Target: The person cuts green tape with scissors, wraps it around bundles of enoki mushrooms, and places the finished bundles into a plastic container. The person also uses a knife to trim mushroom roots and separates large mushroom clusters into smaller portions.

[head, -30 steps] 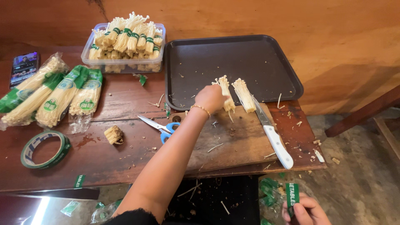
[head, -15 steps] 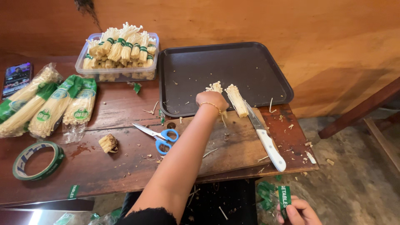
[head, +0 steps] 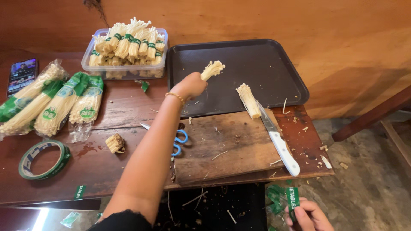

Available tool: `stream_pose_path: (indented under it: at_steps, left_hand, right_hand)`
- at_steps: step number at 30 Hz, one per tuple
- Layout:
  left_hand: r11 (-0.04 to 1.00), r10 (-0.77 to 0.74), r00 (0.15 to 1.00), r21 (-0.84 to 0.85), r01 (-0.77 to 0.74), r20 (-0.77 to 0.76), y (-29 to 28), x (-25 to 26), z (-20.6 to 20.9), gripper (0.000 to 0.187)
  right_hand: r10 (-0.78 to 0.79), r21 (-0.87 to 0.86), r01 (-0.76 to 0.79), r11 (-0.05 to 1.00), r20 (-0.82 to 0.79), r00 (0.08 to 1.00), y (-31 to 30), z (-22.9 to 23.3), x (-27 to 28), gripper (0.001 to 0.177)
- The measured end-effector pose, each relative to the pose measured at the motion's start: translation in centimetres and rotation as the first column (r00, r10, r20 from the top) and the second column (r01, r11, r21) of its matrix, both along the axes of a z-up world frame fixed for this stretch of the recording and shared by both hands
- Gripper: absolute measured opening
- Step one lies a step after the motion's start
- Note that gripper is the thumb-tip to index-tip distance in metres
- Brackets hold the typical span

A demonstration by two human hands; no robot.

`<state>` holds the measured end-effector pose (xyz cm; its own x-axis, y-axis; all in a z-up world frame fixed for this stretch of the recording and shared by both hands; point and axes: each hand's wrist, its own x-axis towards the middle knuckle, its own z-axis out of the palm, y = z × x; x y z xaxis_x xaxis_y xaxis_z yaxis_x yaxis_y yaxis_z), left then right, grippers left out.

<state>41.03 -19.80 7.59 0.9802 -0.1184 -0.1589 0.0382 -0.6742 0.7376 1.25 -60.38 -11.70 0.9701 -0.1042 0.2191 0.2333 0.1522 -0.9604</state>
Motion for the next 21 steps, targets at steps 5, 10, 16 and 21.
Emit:
stream_pose_path:
  at_steps: [5,10,16,21]
  left_hand:
    - [0.401,-0.424,0.851,-0.907,-0.131,-0.311,1.2,-4.9,1.8,0.014]
    - [-0.198,-0.413,0.893,-0.939,-0.282,-0.181,-1.7,-15.1,2.2,0.014]
    - [-0.245,-0.334,0.921,-0.926,-0.288,-0.199,-2.8,-23.4,3.3,0.025]
    - [-0.237,-0.243,0.926,-0.908,-0.346,-0.29,-1.5,-24.5,1.7,0.025]
  right_hand:
    - [0.04,0.143,-0.025,0.989,-0.105,0.994,4.7,5.3,1.3,0.012]
    - [-0.021,0.17,0.036,0.985,-0.089,0.996,13.1,13.1,4.9,0.033]
    - [0.041,0.056,-0.044,0.997,0.056,0.998,23.3,18.8,10.6,0.047]
    - [0.021,-0.125,-0.029,0.992,-0.062,0.998,24.2,19.9,11.1,0.038]
